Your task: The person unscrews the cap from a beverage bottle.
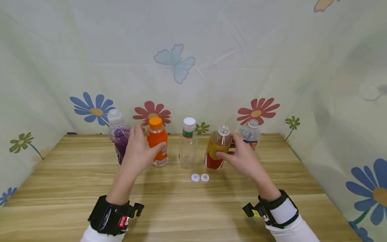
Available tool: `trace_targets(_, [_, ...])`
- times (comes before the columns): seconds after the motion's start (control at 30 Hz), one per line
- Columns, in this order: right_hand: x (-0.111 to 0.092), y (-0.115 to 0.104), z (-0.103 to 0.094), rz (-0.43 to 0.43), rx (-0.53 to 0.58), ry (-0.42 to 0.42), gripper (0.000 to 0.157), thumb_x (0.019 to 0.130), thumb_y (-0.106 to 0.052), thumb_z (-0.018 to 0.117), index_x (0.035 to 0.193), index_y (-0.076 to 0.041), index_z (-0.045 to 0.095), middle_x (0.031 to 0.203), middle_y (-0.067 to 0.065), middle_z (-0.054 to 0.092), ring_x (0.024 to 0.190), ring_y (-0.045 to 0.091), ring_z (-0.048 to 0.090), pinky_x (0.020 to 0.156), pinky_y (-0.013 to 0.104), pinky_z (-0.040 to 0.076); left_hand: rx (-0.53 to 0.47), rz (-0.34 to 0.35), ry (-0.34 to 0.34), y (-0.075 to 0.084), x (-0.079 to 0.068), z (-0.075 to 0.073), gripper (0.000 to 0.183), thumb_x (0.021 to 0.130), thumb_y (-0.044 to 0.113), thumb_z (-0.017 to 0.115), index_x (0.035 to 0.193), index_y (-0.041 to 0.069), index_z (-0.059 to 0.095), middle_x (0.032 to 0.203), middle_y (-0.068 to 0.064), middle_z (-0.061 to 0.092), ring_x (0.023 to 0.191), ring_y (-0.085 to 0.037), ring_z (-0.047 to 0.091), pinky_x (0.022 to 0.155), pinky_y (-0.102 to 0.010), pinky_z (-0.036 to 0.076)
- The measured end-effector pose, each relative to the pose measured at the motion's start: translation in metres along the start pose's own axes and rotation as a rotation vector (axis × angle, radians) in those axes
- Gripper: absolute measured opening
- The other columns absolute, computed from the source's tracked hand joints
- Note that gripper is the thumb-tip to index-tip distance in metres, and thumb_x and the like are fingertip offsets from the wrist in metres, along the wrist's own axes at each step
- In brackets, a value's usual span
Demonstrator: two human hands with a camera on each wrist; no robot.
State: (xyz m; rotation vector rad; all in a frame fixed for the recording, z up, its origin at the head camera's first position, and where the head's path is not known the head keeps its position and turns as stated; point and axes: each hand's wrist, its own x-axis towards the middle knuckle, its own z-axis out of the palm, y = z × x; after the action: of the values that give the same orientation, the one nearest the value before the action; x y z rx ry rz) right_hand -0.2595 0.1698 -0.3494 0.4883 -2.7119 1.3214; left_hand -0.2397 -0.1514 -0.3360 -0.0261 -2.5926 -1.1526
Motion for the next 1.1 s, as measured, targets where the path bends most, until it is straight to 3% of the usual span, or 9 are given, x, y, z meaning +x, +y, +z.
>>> trace_targets(0.27, [0.010,0.016,0.006,0.037,0.024,-0.010,0.070,0.096,-0.016,0.075,0.151,0.001,0.036,0.142,0.026,0.051,0.129,0.043,0.053,0.101,0.056,0.050,-0.125,-0.099,-0.074,-0.008,0.013,0.004,0.095,0.095,0.028,0.077,0.161,0.004,0.013,0.156,-0.028,0.029,0.140,-0.048,0.037,0.108,-0.067,0.036])
trace_targets(0.6, [0.023,0.029,0.020,0.015,0.063,-0.001,0.068,0.096,-0.013,0.075,0.149,0.004,0.037,0.141,0.027,0.051,0.130,0.043,0.052,0.099,0.053,0.051,-0.265,-0.126,-0.112,-0.016,0.025,0.008,0.095,0.094,0.020,0.077,0.161,0.004,0.012,0.157,-0.028,0.031,0.139,-0.047,0.040,0.110,-0.065,0.036])
trace_targets(0.87, [0.028,0.036,0.025,0.042,0.090,0.023,0.071,0.098,-0.012,0.070,0.154,0.004,0.031,0.148,0.028,0.045,0.137,0.042,0.046,0.104,0.052,0.048,-0.288,-0.161,-0.161,-0.024,0.029,0.013,0.092,0.094,0.020,0.078,0.159,0.003,0.015,0.154,-0.027,0.038,0.138,-0.046,0.042,0.111,-0.063,0.035])
trace_targets(1.1, [0.034,0.045,0.028,0.007,0.104,0.026,0.069,0.101,-0.011,0.066,0.157,0.003,0.028,0.150,0.029,0.043,0.139,0.042,0.043,0.105,0.053,0.047,-0.316,-0.167,-0.189,-0.029,0.032,0.015,0.088,0.093,0.021,0.079,0.158,0.005,0.023,0.152,-0.022,0.043,0.137,-0.043,0.045,0.112,-0.062,0.035])
